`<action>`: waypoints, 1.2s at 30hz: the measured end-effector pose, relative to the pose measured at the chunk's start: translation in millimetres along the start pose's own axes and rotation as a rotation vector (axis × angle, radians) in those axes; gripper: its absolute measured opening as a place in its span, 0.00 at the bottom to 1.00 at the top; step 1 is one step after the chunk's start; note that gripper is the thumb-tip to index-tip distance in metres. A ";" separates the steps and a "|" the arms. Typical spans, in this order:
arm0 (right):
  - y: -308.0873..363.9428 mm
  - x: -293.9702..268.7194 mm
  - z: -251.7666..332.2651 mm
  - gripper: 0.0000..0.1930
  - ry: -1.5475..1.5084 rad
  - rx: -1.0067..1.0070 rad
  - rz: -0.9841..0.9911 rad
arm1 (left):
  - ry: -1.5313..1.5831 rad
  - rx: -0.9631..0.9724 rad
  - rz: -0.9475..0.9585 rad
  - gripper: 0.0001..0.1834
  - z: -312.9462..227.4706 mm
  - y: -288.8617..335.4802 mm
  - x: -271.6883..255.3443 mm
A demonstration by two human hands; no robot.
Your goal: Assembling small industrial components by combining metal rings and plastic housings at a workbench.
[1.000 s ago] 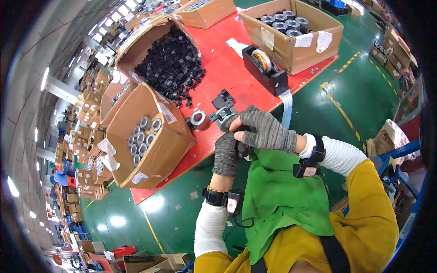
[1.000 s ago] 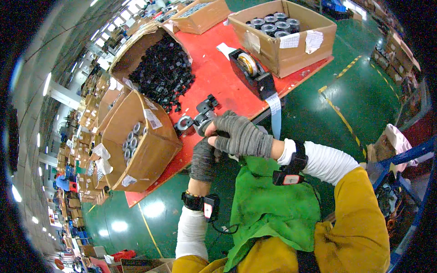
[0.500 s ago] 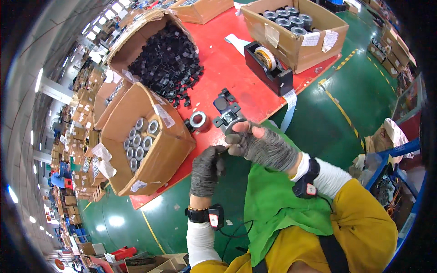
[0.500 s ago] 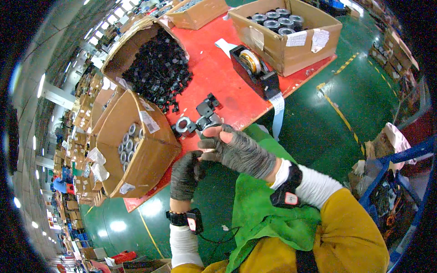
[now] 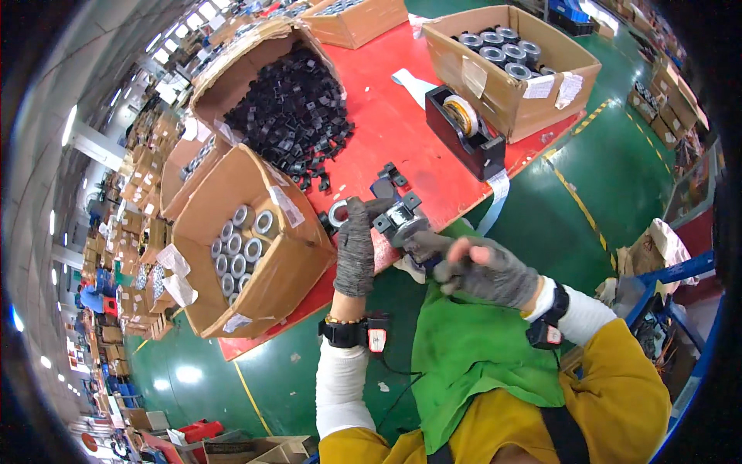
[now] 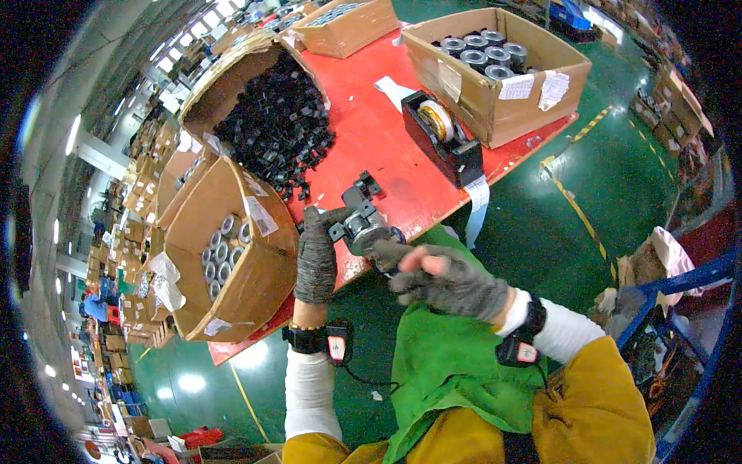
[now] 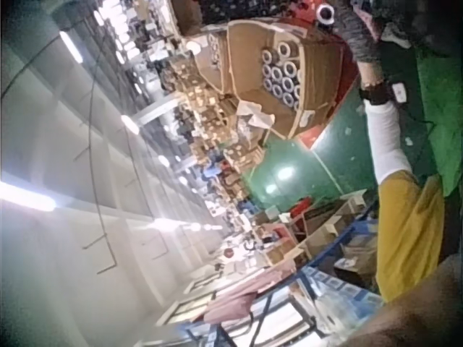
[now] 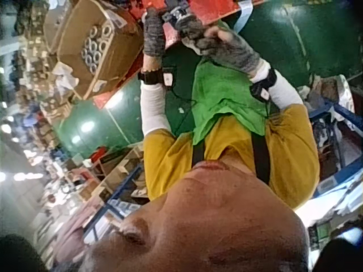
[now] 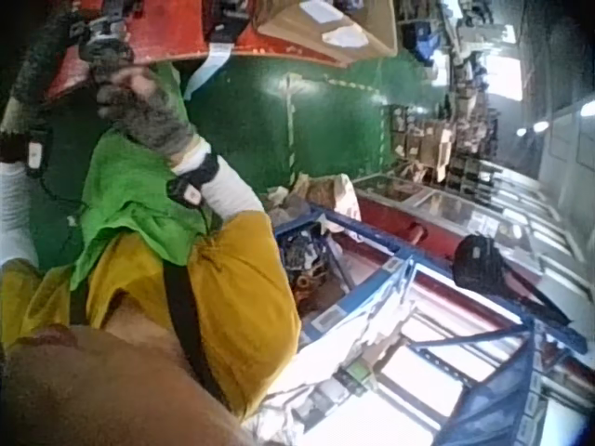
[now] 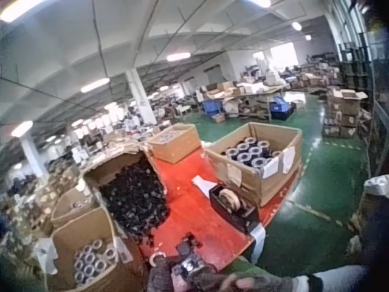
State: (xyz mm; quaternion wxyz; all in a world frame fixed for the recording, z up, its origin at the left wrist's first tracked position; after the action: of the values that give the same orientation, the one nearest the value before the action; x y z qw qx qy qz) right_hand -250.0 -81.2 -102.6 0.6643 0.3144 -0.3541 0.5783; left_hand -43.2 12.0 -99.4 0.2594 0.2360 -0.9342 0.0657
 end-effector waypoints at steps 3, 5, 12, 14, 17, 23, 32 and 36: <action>19.7 -21.6 14.0 0.15 0.090 -0.022 -0.105 | 0.242 0.005 0.097 0.27 -4.0 3.6 8.0; 27.1 -49.2 11.3 0.15 0.263 -0.037 -0.161 | -0.058 0.117 0.002 0.27 -5.3 5.8 4.0; 2.6 -51.4 -3.8 0.20 1.350 -0.445 -0.185 | -0.044 0.481 0.013 0.27 -15.7 22.3 -26.3; -3.8 -52.8 -5.2 0.21 1.585 -0.401 0.020 | -0.568 0.267 -0.139 0.28 -19.8 29.5 -13.5; -3.8 -42.5 -10.7 0.21 1.580 -0.222 -0.019 | -0.661 0.175 -0.059 0.34 -18.6 34.7 10.6; -10.9 -37.7 2.1 0.19 1.825 -0.237 -0.015 | -1.125 0.198 -0.046 0.21 -8.6 18.6 6.8; -10.1 29.1 89.3 0.31 1.514 -0.667 0.057 | -1.105 0.368 -0.038 0.22 -44.9 31.9 88.2; -19.5 11.0 97.2 0.32 1.443 -0.557 0.146 | -0.902 0.217 -0.051 0.25 -30.8 24.8 116.2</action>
State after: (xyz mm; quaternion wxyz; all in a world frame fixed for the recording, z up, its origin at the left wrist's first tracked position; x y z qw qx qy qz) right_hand -240.2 -158.3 -40.0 0.7453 -0.3426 0.0141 0.5718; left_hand -128.7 -5.9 -13.1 -0.1977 0.2895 -0.9354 0.0473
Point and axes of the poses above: each hand's wrist, its own y-axis away from the middle knuckle, its own x-axis out of the palm, z = x × y, the point moved 1 cm from there along -y, towards the middle knuckle, and after that the axes turned 1 degree about y, right-handed, at the moved point
